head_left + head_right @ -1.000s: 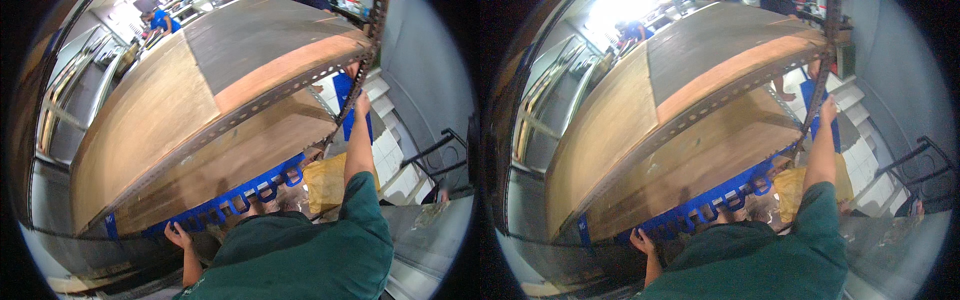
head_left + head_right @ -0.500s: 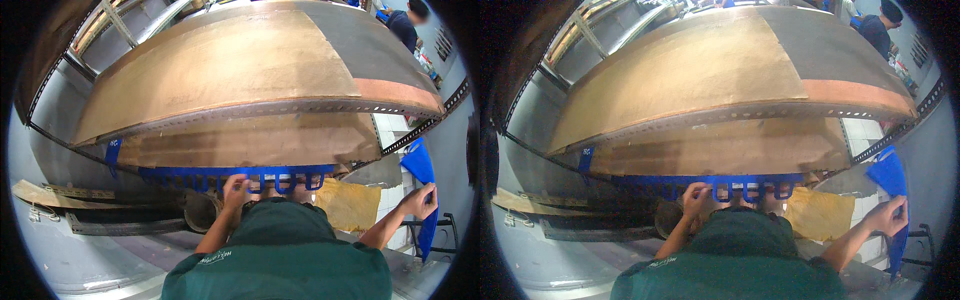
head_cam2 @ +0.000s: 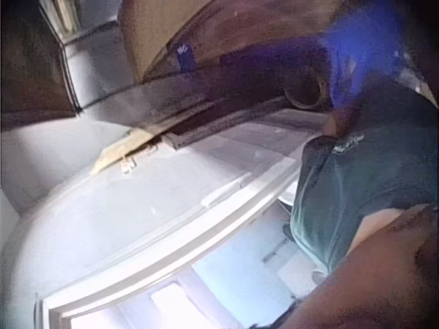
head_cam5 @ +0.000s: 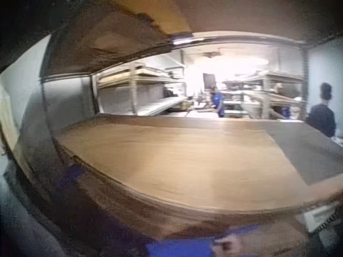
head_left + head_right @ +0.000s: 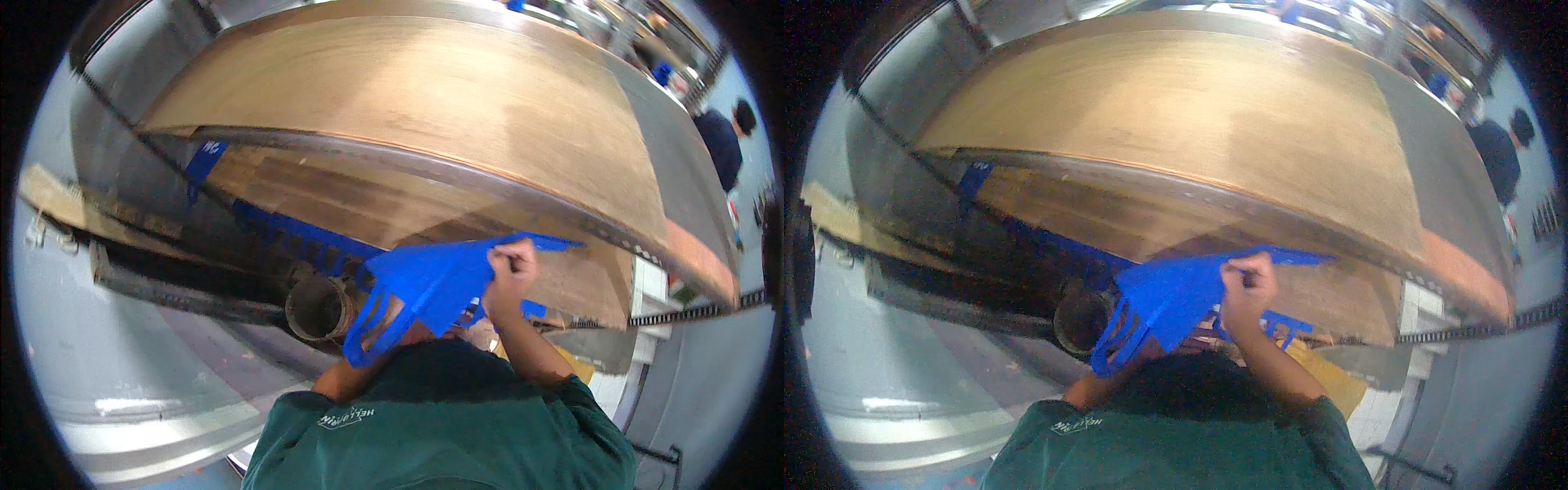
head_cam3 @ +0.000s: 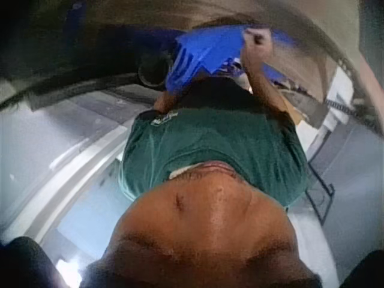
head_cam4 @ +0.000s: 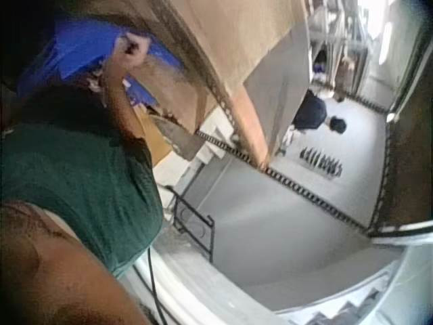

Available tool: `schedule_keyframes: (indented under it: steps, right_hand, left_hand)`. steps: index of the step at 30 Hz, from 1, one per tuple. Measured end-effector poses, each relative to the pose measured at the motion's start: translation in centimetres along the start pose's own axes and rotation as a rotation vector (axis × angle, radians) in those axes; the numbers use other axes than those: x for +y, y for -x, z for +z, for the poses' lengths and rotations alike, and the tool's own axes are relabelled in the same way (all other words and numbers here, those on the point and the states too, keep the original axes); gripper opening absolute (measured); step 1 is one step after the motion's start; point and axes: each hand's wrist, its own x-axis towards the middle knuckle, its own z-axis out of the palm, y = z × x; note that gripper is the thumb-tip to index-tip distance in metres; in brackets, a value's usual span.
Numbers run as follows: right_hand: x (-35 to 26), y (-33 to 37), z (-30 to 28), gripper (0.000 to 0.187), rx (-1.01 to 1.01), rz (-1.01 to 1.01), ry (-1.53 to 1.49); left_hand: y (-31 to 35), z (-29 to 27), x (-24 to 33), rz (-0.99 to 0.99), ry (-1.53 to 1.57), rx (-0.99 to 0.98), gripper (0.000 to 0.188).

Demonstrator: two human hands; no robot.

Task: The person sits on the floor and organizes blue reusable shopping bags on a wooden table. They pick up the bags one by one, unfold them, and arrange them in neat rows. The person also briefly handles a sheet of red stickers before continuing to stack the bags.

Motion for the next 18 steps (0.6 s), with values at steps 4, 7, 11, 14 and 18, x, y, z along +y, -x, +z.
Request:
schedule_keyframes:
  steps: [4,7,11,14,18]
  right_hand:
    - [3.4,0.2,9.8,0.006,-0.263,0.228,-0.198]
    - [5.6,-0.1,16.6,0.007,-0.354,0.243,-0.168]
    - [4.6,-1.1,26.9,0.011,-0.320,0.621,-0.313]
    - [8.6,-1.3,34.9,0.018,-0.370,0.674,-0.427]
    - [11.4,-1.1,43.3,0.026,-0.358,0.670,-0.277]
  left_hand:
    - [8.2,-2.9,4.0,0.481,0.106,0.002,0.081]
    - [13.6,-6.5,9.2,0.768,0.070,-0.023,0.083]
    - [20.0,-10.3,17.1,1.008,0.108,0.328,0.090]
    - [21.7,-10.9,25.8,0.996,0.040,0.872,0.073]
    - [24.5,-15.6,33.1,1.037,-0.029,1.063,0.047]
